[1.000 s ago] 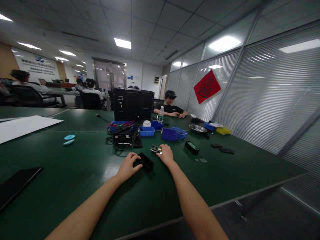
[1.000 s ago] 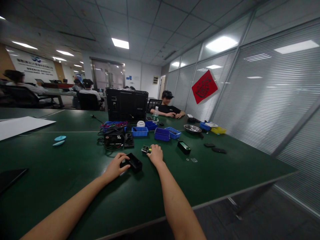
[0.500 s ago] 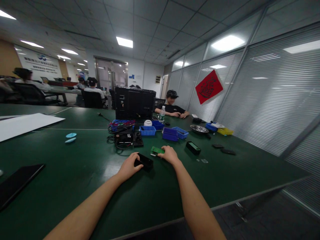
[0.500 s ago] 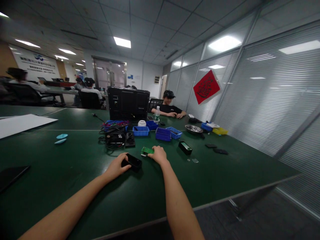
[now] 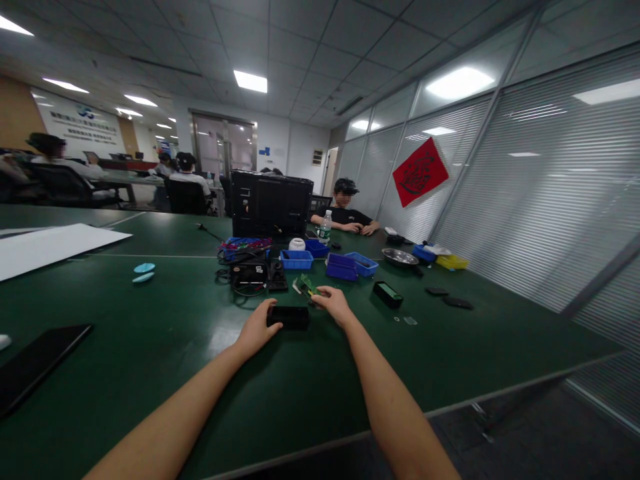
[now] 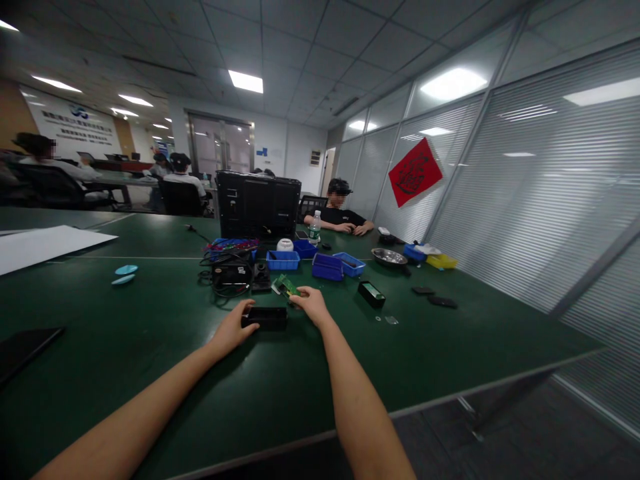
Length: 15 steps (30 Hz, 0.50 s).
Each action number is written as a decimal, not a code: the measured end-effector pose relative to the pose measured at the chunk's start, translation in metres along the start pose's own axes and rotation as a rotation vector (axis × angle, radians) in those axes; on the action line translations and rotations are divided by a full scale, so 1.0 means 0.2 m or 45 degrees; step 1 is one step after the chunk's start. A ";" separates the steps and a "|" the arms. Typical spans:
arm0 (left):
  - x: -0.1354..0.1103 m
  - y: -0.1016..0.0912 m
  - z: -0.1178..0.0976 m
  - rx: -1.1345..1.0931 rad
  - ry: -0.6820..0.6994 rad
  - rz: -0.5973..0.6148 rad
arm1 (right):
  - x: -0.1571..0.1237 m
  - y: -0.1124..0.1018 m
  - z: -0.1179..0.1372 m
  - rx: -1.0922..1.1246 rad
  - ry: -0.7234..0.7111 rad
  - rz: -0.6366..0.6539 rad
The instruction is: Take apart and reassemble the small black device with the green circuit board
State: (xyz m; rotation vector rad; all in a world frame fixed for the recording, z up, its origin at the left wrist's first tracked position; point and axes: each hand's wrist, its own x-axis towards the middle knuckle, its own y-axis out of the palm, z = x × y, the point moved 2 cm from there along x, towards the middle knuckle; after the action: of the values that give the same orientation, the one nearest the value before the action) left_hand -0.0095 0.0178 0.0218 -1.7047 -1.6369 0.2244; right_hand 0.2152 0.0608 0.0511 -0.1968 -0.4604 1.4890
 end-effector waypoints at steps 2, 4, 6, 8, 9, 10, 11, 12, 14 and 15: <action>0.00 0.00 -0.01 -0.034 -0.053 0.025 | -0.02 0.05 0.03 0.350 -0.035 0.156; 0.00 -0.01 -0.02 -0.062 -0.084 0.042 | -0.04 0.09 0.06 0.515 -0.069 0.270; 0.00 -0.01 -0.02 -0.089 -0.087 0.042 | -0.06 0.10 0.08 0.497 -0.114 0.314; 0.00 -0.01 -0.02 -0.104 -0.076 0.029 | -0.07 0.10 0.09 0.357 -0.178 0.317; 0.00 0.00 -0.02 -0.103 -0.073 0.022 | -0.07 0.10 0.09 0.270 -0.209 0.306; 0.00 0.00 -0.02 -0.100 -0.073 0.018 | -0.07 0.09 0.10 0.186 -0.233 0.296; 0.00 0.00 -0.01 -0.096 -0.077 0.017 | -0.07 0.09 0.10 0.110 -0.249 0.289; 0.00 0.00 -0.01 -0.095 -0.082 0.020 | -0.07 0.09 0.10 0.046 -0.264 0.287; 0.00 0.00 -0.01 -0.109 -0.092 0.034 | -0.07 0.08 0.10 -0.053 -0.295 0.297; 0.00 0.00 -0.01 -0.122 -0.095 0.038 | -0.07 0.08 0.10 -0.090 -0.309 0.308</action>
State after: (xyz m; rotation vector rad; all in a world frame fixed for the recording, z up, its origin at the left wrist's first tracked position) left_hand -0.0086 0.0182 0.0228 -1.8136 -1.7014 0.2298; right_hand 0.1913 0.0458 0.0606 -0.1307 -0.7046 1.7446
